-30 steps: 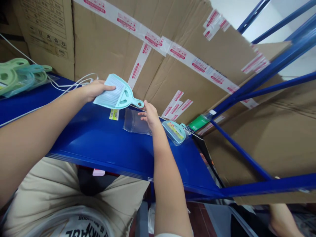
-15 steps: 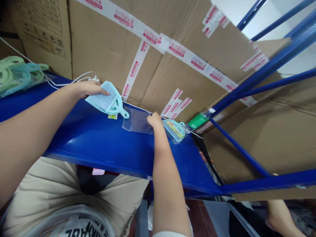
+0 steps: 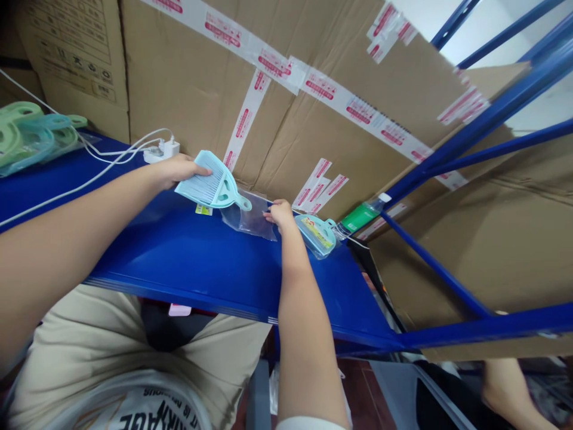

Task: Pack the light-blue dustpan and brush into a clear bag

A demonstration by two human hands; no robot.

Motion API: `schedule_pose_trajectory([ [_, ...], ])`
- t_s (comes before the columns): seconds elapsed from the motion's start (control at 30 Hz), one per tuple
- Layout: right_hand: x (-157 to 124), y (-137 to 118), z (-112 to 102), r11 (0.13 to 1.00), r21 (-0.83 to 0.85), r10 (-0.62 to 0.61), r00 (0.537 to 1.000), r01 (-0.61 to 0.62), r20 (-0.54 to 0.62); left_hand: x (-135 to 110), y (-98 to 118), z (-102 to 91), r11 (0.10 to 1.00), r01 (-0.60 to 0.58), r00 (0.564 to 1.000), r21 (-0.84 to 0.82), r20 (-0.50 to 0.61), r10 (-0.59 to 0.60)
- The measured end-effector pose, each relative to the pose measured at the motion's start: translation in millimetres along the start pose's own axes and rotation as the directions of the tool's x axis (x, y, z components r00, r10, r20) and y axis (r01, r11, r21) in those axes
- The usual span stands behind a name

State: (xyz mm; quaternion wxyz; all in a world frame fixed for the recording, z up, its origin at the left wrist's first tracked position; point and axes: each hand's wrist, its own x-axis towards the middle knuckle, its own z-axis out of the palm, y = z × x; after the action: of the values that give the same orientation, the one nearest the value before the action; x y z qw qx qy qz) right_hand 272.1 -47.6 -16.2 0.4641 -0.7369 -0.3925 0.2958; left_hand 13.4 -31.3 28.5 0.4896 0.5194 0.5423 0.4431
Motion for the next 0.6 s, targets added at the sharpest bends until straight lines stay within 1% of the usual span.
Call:
schedule_pose_trajectory([
  [0.1,-2,-3,-1,0.988,0.153,0.025,0.998,-0.033,0.055,1,-1,2.6,0.999,-0.012,1.000,-0.035,-0.007,0.012],
  [0.2,-1,-5,-2,0.967,0.256,-0.004,0.997,-0.015,0.074,3,-3,4.7,0.996,-0.021,1.000,-0.091,0.005,0.022],
  [0.3,3,-5,-1,0.945,0.320,-0.090,0.995,0.076,0.031,5,-4,6.5,0.991,-0.014,1.000,-0.130,0.021,0.017],
  [0.4,7,-6,3,0.924,0.329,-0.204,0.979,0.194,-0.006,5,-5,8.5,0.986,-0.008,0.999,-0.164,0.040,0.014],
  [0.5,9,-6,8,0.890,0.329,-0.330,0.944,0.315,-0.012,1,-3,10.5,0.979,-0.017,0.999,-0.202,0.039,0.025],
  [0.6,6,-8,10,0.845,0.339,-0.447,0.894,0.414,0.023,-4,-1,11.5,0.973,-0.032,0.999,-0.230,0.031,0.040],
])
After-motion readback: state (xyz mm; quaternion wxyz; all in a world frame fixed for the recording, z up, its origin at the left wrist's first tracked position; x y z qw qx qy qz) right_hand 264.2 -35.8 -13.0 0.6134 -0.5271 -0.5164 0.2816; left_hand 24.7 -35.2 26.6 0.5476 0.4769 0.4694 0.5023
